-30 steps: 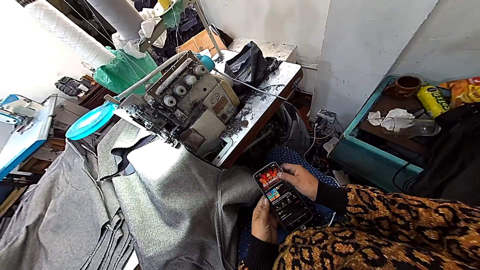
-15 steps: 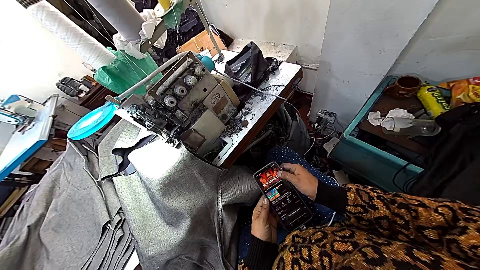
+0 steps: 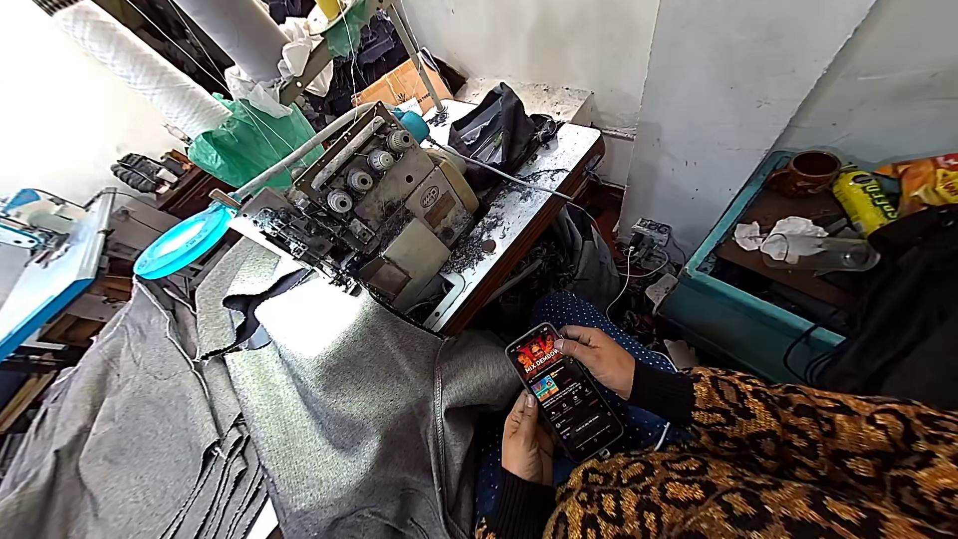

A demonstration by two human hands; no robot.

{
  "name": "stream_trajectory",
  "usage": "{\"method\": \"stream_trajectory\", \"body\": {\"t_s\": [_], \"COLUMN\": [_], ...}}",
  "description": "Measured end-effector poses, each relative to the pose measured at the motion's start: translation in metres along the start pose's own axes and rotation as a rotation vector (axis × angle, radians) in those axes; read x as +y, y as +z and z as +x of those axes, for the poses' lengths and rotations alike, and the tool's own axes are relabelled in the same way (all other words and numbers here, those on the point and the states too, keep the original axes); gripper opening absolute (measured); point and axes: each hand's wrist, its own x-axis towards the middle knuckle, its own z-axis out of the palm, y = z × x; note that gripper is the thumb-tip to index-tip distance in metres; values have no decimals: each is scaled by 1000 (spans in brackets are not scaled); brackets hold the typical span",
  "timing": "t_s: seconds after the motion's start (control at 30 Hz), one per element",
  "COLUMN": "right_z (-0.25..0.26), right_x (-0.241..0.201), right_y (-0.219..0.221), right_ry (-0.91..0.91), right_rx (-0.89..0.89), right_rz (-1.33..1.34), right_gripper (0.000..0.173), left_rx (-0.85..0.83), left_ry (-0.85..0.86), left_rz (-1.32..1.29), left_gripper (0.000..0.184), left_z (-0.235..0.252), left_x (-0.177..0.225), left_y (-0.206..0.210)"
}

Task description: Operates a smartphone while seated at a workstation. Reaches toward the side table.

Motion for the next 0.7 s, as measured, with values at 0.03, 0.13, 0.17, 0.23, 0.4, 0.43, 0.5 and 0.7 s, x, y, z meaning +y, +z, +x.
{"method": "stream_trajectory", "body": {"t_s": [0.03,0.13,0.17,0.23,0.4,0.43,0.5,0.7], "right_z": [0,0,0,0,3,3,3,1], "right_x": [0,-1,-1,-1,-2,-2,-2,-1], "right_y": [0,0,0,0,-1,0,-1,-1], "right_ry": [0,3,6,0,-38,-49,-73,-78], "right_rx": [2,9,8,8,9,14,18,48], "right_rz": [-2,-10,-11,-14,-25,-39,-75,-109], "right_gripper": [20,20,20,21,24,25,27,31], "left_rx": [-2,0,-1,-3,5,7,16,15], "left_ry": [-1,-1,-1,0,5,6,6,1], "left_rz": [-1,1,3,-1,-1,6,21,20], "left_gripper": [37,37,37,37,37,37,37,37], "left_z": [0,0,0,0,0,0,-1,0], "left_x": [0,0,0,0,0,0,0,0], "left_y": [0,0,0,0,0,1,1,1]}}
